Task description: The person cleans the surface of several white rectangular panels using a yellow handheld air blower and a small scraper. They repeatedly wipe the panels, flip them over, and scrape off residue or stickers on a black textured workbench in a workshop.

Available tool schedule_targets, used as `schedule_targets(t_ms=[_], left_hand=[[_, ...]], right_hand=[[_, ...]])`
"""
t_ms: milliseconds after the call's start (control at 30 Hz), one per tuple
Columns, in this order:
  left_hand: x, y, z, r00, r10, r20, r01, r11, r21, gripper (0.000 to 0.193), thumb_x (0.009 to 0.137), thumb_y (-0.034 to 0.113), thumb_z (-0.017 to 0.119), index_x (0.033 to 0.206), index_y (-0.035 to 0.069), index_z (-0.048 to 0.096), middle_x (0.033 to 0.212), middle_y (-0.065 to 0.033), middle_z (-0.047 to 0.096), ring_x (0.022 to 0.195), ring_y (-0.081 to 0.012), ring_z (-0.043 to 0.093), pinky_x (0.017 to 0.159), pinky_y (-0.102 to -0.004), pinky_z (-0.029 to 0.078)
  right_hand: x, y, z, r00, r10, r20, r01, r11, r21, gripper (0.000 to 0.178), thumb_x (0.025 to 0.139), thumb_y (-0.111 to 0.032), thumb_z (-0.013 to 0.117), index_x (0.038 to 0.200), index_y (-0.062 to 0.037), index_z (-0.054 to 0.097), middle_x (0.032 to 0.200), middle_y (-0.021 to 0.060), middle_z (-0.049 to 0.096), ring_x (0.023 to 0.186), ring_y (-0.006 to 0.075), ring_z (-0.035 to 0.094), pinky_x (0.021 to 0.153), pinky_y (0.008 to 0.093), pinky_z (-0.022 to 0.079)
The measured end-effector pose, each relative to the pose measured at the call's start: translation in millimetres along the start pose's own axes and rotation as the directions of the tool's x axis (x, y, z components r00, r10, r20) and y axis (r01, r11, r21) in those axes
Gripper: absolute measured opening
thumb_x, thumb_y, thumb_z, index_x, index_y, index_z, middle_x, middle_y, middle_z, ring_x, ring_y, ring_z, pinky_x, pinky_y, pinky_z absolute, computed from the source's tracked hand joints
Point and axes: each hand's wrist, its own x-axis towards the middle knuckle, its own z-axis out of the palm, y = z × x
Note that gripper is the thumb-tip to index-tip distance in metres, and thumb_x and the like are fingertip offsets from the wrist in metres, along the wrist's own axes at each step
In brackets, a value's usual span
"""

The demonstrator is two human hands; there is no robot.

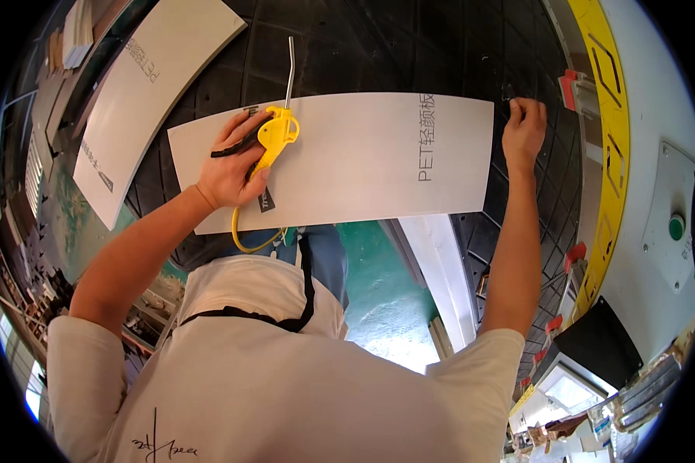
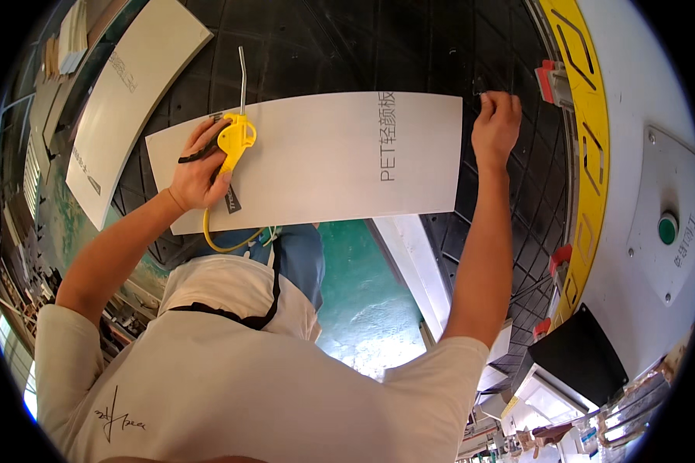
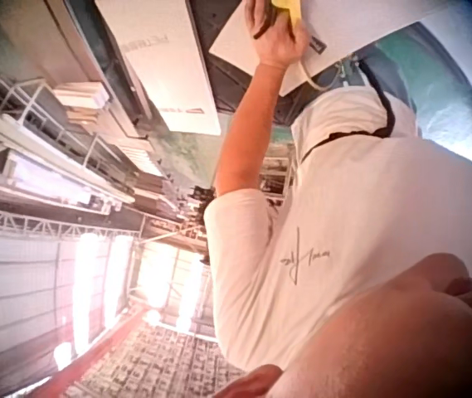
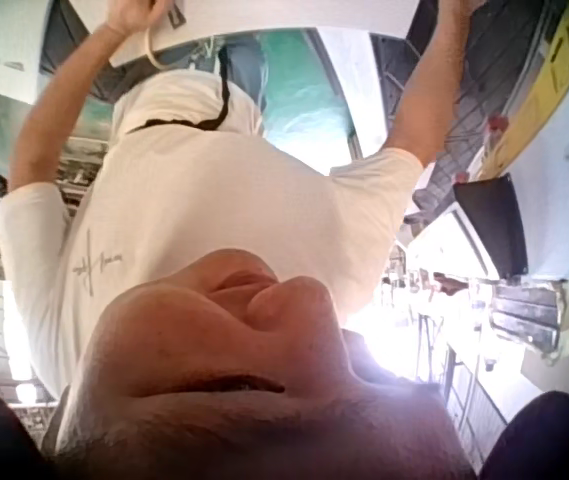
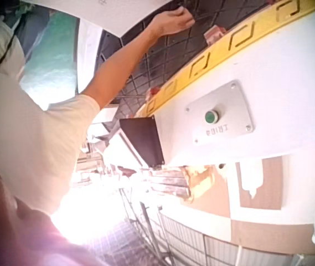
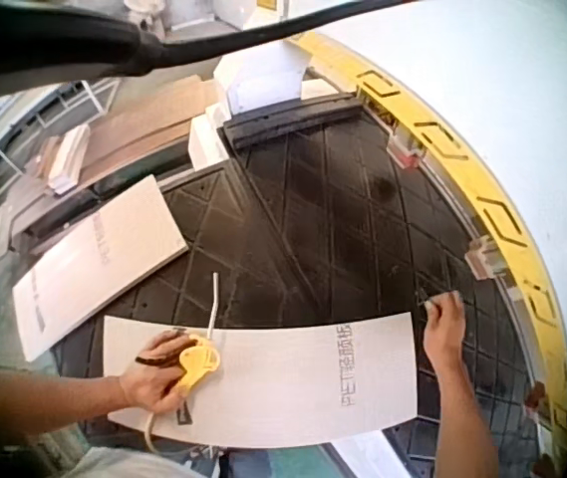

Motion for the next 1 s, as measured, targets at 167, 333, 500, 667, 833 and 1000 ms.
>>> schedule_targets(t_ms=[167, 333, 500, 667, 833, 1000], left_hand=[[-4, 1, -2, 0.999, -0.021, 0.032, 0.020, 0.999, 0.046, 0.041, 0.087, 0.031, 0.056, 0.105, -0.002, 0.073, 0.136, -0.0259, 0.063, 0.145, -0.0384, 0.045, 0.124, -0.0542, 0.029], [0, 4, 2, 1.000, -0.027, -0.005, 0.027, 0.999, 0.017, 0.042, 0.089, 0.031, 0.054, 0.105, -0.003, 0.073, 0.122, -0.0265, 0.067, 0.143, -0.0416, 0.046, 0.124, -0.0572, 0.029], [2, 5, 0, 1.000, -0.016, 0.021, 0.016, 1.000, 0.017, 0.043, 0.090, 0.031, 0.051, 0.100, -0.005, 0.072, 0.110, -0.0267, 0.069, 0.140, -0.0455, 0.047, 0.122, -0.0602, 0.030], [3, 2, 0, 1.000, -0.009, 0.000, 0.009, 1.000, 0.025, 0.039, 0.088, 0.029, 0.053, 0.096, -0.003, 0.072, 0.122, -0.0308, 0.065, 0.140, -0.0456, 0.047, 0.122, -0.0594, 0.030], [3, 7, -2, 0.999, -0.045, -0.015, 0.045, 0.999, -0.010, 0.038, 0.087, 0.029, 0.054, 0.099, -0.003, 0.073, 0.127, -0.0296, 0.065, 0.141, -0.0446, 0.047, 0.123, -0.0590, 0.029], [-2, 3, 3, 0.999, -0.034, -0.021, 0.033, 0.999, -0.018, 0.040, 0.087, 0.029, 0.054, 0.103, -0.002, 0.072, 0.124, -0.0240, 0.068, 0.142, -0.0425, 0.046, 0.124, -0.0590, 0.028]], right_hand=[[-5, -34, 5, 0.982, -0.169, 0.086, 0.149, 0.967, 0.204, 0.007, 0.098, -0.009, 0.066, 0.093, -0.0039, 0.065, 0.096, 0.0133, 0.063, 0.090, 0.0355, 0.062, 0.079, 0.0464, 0.050], [20, 3, 0, 0.993, -0.075, 0.087, 0.066, 0.993, 0.099, 0.008, 0.099, -0.009, 0.065, 0.093, -0.0036, 0.064, 0.096, 0.0123, 0.063, 0.092, 0.0343, 0.062, 0.080, 0.0450, 0.050], [2, -10, 6, 0.964, -0.253, 0.087, 0.238, 0.959, 0.153, 0.007, 0.098, -0.009, 0.067, 0.093, -0.0041, 0.064, 0.093, 0.0114, 0.062, 0.090, 0.0337, 0.062, 0.080, 0.0440, 0.051], [7, -13, -1, 1.000, 0.002, 0.020, -0.004, 0.995, 0.103, 0.007, 0.098, -0.009, 0.068, 0.097, -0.0022, 0.068, 0.093, 0.0117, 0.064, 0.081, 0.0319, 0.065, 0.072, 0.0423, 0.053], [-23, -53, -6, 0.957, 0.284, 0.063, -0.290, 0.942, 0.171, 0.012, 0.094, -0.010, 0.072, 0.101, -0.0013, 0.074, 0.093, 0.0123, 0.069, 0.080, 0.0271, 0.071, 0.074, 0.0379, 0.056], [-20, -54, 9, 0.952, 0.305, 0.027, -0.306, 0.948, 0.091, 0.016, 0.092, -0.012, 0.074, 0.103, -0.0013, 0.076, 0.091, 0.0127, 0.071, 0.082, 0.0288, 0.072, 0.075, 0.0387, 0.057]])
